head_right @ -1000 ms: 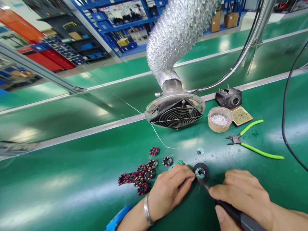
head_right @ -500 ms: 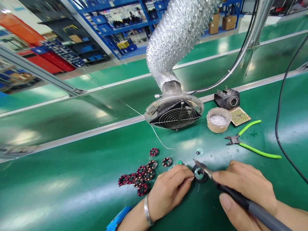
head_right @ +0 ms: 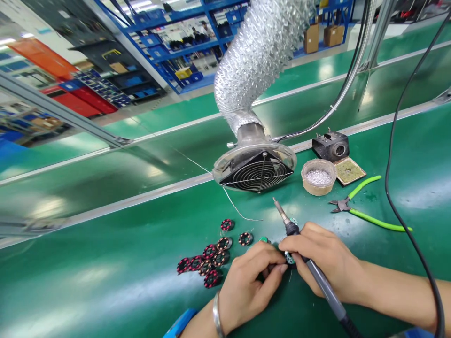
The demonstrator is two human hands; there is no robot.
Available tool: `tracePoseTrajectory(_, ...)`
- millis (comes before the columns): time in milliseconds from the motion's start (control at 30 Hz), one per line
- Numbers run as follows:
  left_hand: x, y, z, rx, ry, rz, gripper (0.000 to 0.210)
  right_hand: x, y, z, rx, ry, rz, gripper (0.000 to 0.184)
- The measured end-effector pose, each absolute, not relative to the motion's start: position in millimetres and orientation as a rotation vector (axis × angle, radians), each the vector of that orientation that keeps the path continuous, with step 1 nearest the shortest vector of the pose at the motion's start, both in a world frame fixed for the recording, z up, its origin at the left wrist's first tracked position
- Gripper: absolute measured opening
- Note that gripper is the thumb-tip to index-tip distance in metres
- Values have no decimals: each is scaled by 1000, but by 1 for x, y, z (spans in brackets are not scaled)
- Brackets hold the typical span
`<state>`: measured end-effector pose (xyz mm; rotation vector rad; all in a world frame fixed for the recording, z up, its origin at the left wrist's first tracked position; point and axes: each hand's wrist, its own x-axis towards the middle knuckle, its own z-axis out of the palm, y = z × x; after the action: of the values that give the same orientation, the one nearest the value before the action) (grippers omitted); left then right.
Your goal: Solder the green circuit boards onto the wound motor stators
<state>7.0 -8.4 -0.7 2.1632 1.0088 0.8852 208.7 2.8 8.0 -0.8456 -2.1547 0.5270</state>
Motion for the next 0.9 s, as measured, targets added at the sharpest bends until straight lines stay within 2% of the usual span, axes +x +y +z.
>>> tracePoseTrajectory(367,18,-9,5,1738,1181,748,12,210,-3,-3,-711,-2167,501,34)
tracePoseTrajectory(733,14,-8,2,1458,1168,585,10,208,-6,2,-751,-2144,514,32)
tracePoseTrajectory(900,15,-5,4,1457,1207,529,12,218,-5,17,-756,-2054,518,44)
